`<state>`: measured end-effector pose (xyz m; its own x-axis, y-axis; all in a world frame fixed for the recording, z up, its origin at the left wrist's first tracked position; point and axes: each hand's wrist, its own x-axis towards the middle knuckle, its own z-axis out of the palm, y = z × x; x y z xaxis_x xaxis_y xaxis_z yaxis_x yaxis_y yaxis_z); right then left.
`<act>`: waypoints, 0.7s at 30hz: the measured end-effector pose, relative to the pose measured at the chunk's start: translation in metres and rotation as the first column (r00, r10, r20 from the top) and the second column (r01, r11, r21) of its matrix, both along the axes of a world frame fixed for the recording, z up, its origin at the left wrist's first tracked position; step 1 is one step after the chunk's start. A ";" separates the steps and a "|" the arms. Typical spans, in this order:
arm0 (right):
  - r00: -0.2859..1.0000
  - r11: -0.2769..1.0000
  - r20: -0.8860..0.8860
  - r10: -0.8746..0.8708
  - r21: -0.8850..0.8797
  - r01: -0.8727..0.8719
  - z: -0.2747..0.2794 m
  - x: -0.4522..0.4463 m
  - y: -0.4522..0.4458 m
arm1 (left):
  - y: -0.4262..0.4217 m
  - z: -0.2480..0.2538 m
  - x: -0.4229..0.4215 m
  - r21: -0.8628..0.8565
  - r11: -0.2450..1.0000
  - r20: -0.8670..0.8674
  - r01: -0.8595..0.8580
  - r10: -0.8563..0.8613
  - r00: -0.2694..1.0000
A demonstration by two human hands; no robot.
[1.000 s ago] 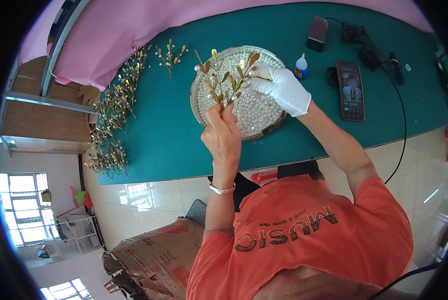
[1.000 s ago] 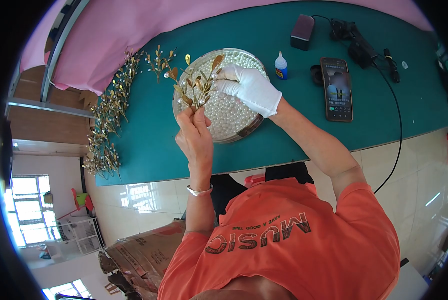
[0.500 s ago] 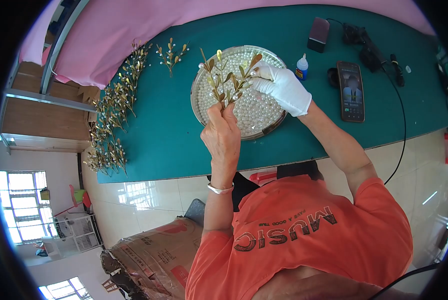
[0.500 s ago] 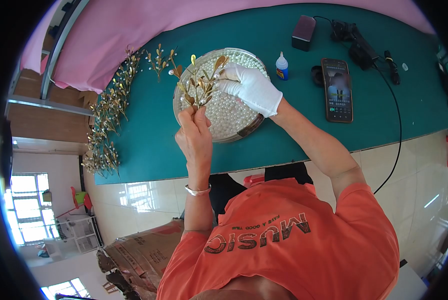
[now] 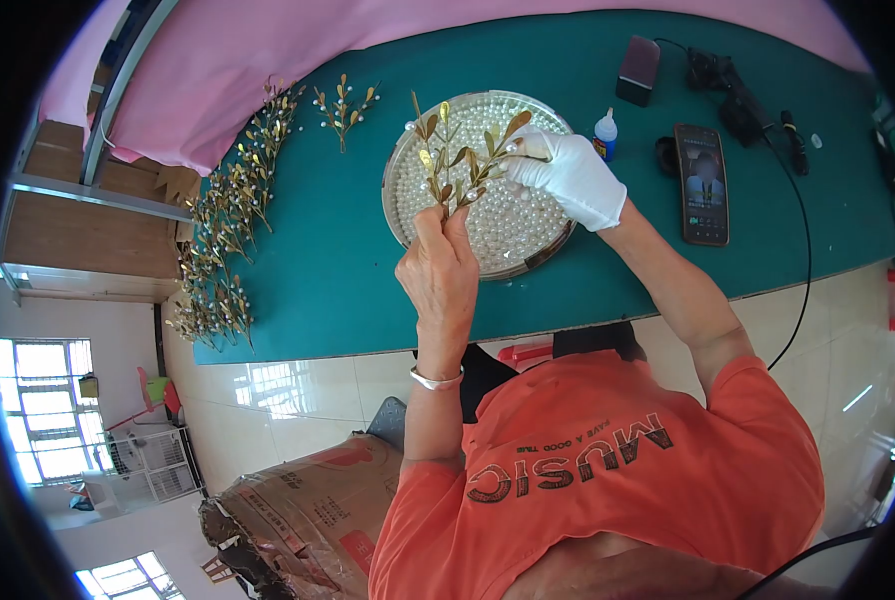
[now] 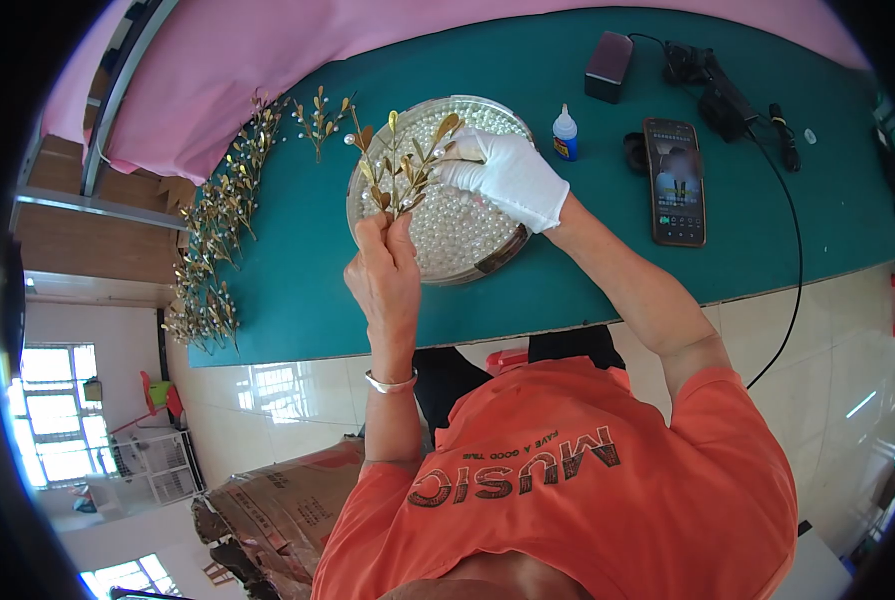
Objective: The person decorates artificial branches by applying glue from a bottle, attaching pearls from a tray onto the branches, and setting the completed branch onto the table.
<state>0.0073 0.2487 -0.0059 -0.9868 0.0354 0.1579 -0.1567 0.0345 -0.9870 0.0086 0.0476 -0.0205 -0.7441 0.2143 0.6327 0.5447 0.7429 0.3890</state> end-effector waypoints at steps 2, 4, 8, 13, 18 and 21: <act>1.000 0.997 0.016 0.018 -0.070 -0.017 0.000 0.000 -0.001 | 0.000 0.003 0.000 -0.003 1.000 -0.050 0.004 -0.004 0.999; 0.999 0.990 0.030 0.040 -0.139 -0.035 -0.002 -0.002 -0.001 | -0.001 0.005 0.000 0.006 1.000 -0.057 0.012 -0.012 0.998; 0.992 0.967 0.077 0.096 -0.242 -0.075 -0.009 -0.005 0.000 | -0.001 0.008 0.001 0.006 1.000 -0.064 0.012 -0.011 0.998; 0.977 0.898 0.138 0.164 -0.430 -0.090 -0.010 -0.007 0.000 | -0.002 0.011 0.001 0.008 1.000 -0.037 0.018 -0.018 0.999; 0.957 0.801 0.155 0.244 -0.589 -0.109 -0.004 -0.005 -0.001 | -0.003 0.015 0.000 -0.002 1.000 -0.040 0.028 -0.028 0.999; 0.949 0.787 0.145 0.279 -0.601 -0.140 -0.008 -0.008 0.002 | -0.003 0.015 -0.001 0.009 0.999 -0.038 0.035 -0.035 0.999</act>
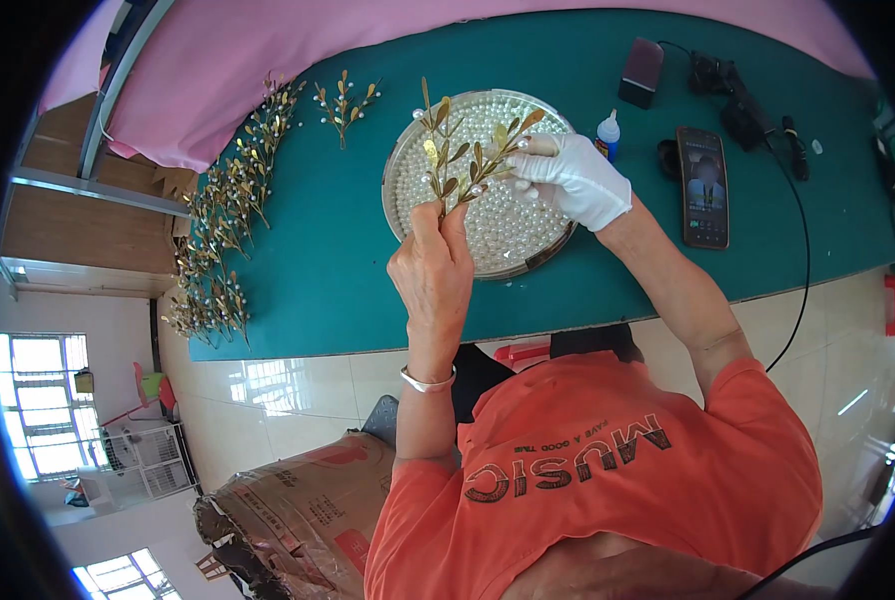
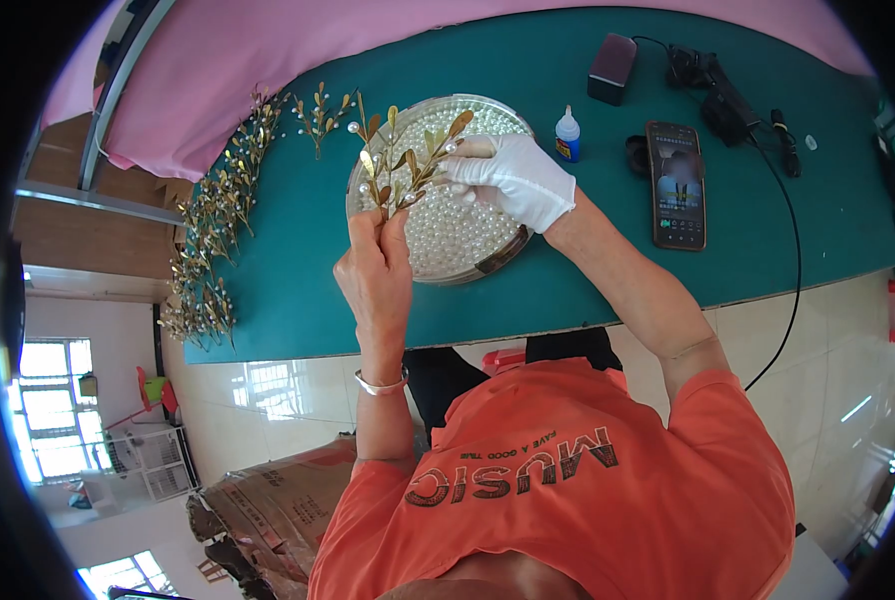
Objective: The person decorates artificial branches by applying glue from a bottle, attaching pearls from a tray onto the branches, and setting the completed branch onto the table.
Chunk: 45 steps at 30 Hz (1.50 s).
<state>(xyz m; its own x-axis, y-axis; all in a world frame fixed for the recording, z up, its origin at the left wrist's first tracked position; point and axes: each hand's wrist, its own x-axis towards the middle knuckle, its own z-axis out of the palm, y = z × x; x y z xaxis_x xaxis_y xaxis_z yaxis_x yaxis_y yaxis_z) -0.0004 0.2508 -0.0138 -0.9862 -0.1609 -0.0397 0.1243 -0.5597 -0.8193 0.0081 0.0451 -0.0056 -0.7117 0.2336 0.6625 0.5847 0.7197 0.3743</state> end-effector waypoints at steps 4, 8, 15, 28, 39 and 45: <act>1.000 1.000 0.020 -0.005 -0.017 0.005 -0.001 0.000 0.000 | 0.001 0.000 0.000 0.008 1.000 0.003 0.003 -0.003 1.000; 0.999 0.992 0.029 0.015 -0.122 -0.012 -0.002 0.000 0.000 | 0.001 0.000 0.000 0.018 1.000 0.006 0.006 -0.006 1.000; 0.998 0.970 0.005 0.066 -0.236 -0.063 -0.010 -0.005 0.004 | 0.001 0.000 0.001 0.028 0.999 0.023 0.015 -0.016 1.000; 0.998 0.996 0.067 -0.002 -0.088 0.008 -0.006 -0.002 0.003 | -0.002 0.001 0.002 0.021 0.999 0.038 0.032 -0.033 0.999; 0.988 0.973 0.074 0.135 -0.196 -0.119 -0.006 -0.003 0.003 | -0.005 0.009 0.006 -0.022 1.000 0.047 0.018 -0.017 0.999; 0.995 0.998 0.090 -0.034 0.051 0.029 -0.002 -0.004 -0.003 | -0.004 -0.001 -0.002 0.070 0.997 0.086 0.016 -0.022 0.996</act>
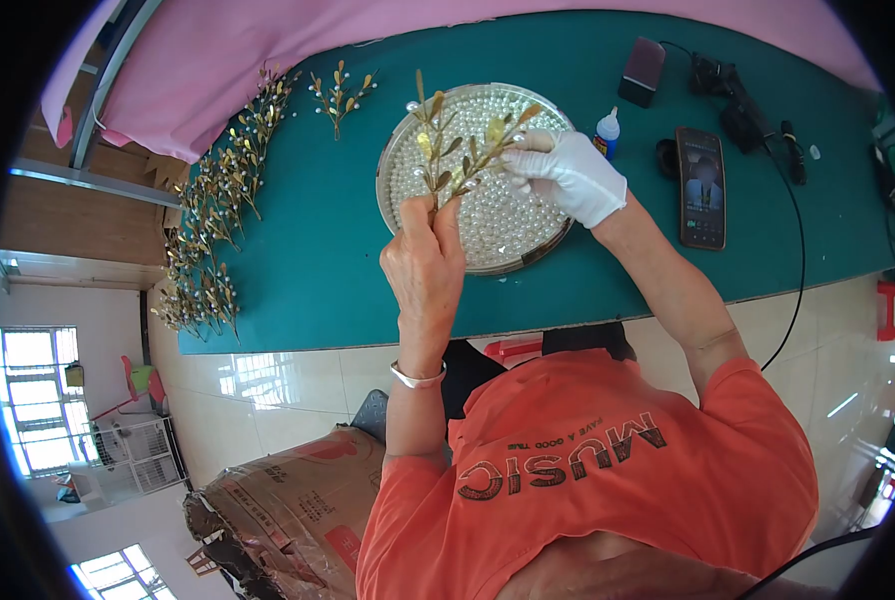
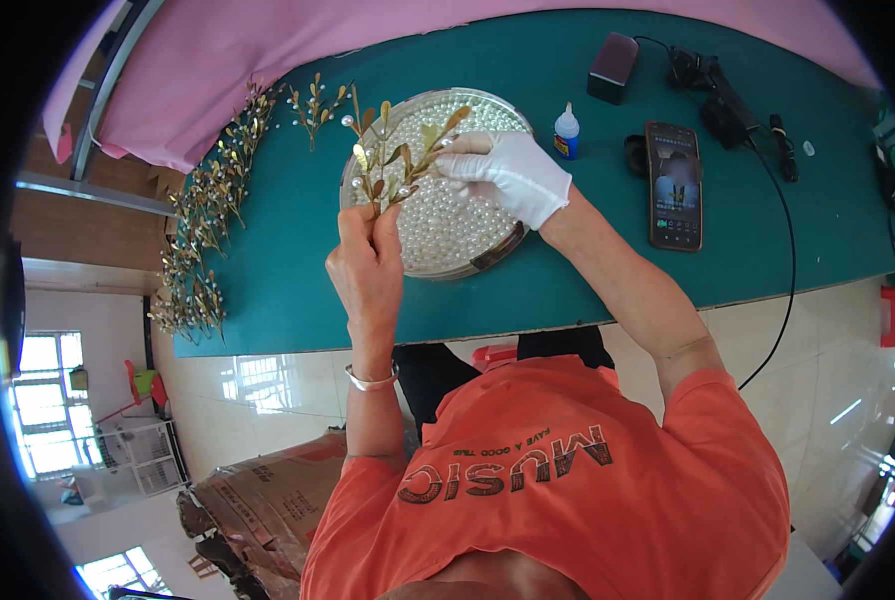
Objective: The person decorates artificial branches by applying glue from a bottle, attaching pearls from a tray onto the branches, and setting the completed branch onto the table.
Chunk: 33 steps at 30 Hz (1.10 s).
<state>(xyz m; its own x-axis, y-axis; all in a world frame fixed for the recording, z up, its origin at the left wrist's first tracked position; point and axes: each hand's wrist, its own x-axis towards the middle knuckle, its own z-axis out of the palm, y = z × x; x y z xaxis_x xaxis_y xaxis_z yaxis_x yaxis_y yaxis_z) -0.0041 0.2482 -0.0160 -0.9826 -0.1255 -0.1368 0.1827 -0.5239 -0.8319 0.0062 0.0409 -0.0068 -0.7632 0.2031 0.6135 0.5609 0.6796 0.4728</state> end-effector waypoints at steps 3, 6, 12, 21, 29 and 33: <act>0.971 0.752 -0.237 -0.031 0.634 0.179 0.013 0.003 0.006 | -0.005 -0.015 -0.008 0.067 0.998 0.076 0.006 -0.011 0.997; 0.908 0.481 -0.409 0.089 0.816 0.320 0.017 0.004 0.004 | -0.006 -0.015 -0.009 0.154 0.988 0.176 0.002 -0.030 0.984; 0.935 0.337 -0.343 0.095 0.895 0.294 0.021 0.007 -0.003 | -0.015 -0.018 -0.011 0.289 0.957 0.244 -0.014 -0.060 0.968; 0.878 -0.211 0.082 0.472 0.977 0.022 0.008 -0.005 -0.031 | -0.026 -0.014 -0.012 0.436 0.899 0.344 -0.043 -0.122 0.931; 0.872 -0.217 -0.046 0.487 0.961 0.172 -0.025 -0.017 -0.037 | -0.031 -0.008 -0.008 0.559 0.827 0.408 -0.066 -0.204 0.890; 0.877 -0.141 -0.114 0.468 0.969 0.201 -0.023 -0.012 -0.030 | -0.034 -0.010 -0.011 0.563 0.824 0.400 -0.071 -0.196 0.895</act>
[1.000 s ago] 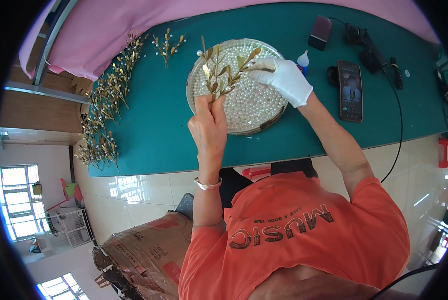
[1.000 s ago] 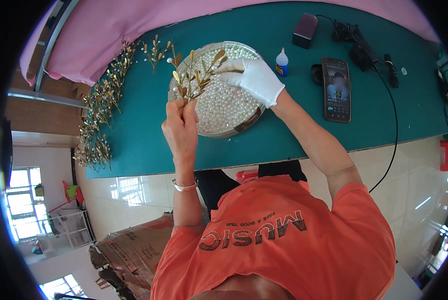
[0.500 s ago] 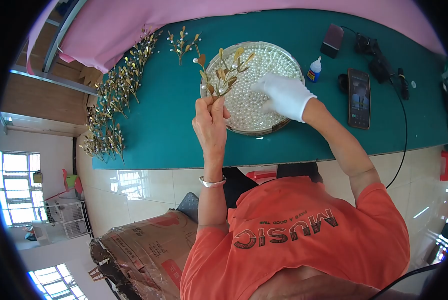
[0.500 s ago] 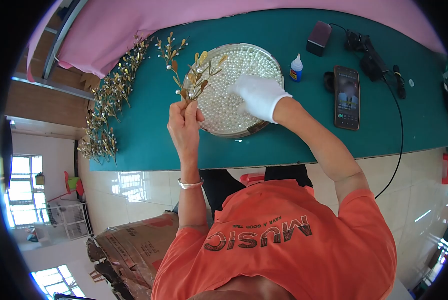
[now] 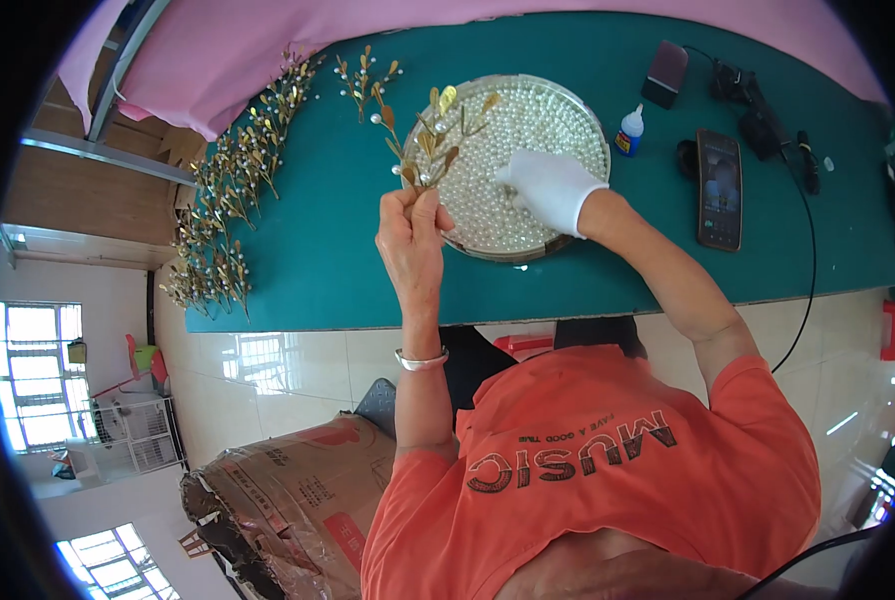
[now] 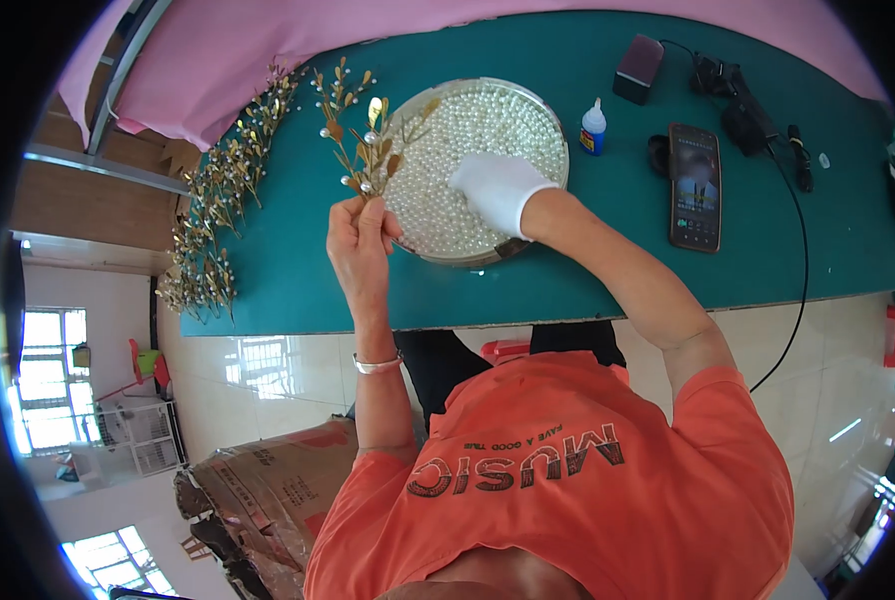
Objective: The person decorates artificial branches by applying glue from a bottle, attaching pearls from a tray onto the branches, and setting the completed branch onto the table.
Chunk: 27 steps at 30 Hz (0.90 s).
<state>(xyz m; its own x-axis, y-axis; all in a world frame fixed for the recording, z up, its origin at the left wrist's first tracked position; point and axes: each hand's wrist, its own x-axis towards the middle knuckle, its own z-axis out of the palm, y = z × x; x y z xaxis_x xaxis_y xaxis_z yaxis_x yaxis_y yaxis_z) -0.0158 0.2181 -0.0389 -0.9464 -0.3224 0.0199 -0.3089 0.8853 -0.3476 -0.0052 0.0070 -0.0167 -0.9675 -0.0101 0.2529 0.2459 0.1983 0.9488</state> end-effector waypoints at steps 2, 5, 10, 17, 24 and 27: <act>1.000 0.996 -0.014 -0.005 -0.094 0.003 0.008 0.003 0.007 | 0.000 0.000 0.001 -0.022 0.999 -0.004 -0.027 0.027 1.000; 0.995 0.992 -0.065 0.076 -0.095 -0.082 0.019 0.007 0.016 | -0.001 0.002 0.002 -0.022 0.999 0.007 -0.035 0.035 0.999; 0.987 0.987 0.023 0.158 -0.041 -0.157 0.023 0.007 -0.001 | 0.000 0.000 0.002 0.000 1.000 0.000 -0.019 0.019 1.000; 0.940 0.940 0.012 0.341 0.005 -0.341 0.004 -0.002 -0.022 | -0.004 0.001 0.003 -0.027 0.998 0.012 -0.054 0.054 0.998; 0.966 0.966 0.030 0.256 0.005 -0.257 0.010 0.002 -0.019 | -0.008 0.001 0.002 -0.025 0.997 0.001 -0.068 0.068 0.998; 0.970 0.969 0.042 0.239 -0.081 -0.235 0.007 -0.003 -0.013 | -0.009 -0.001 0.001 -0.013 0.998 0.001 -0.063 0.063 0.998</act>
<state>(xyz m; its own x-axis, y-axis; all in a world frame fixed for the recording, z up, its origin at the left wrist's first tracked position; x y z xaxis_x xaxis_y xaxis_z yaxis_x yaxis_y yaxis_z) -0.0184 0.2052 -0.0318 -0.8433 -0.5373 0.0061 -0.4872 0.7598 -0.4306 -0.0042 -0.0018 -0.0173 -0.9654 -0.0674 0.2521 0.2314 0.2253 0.9464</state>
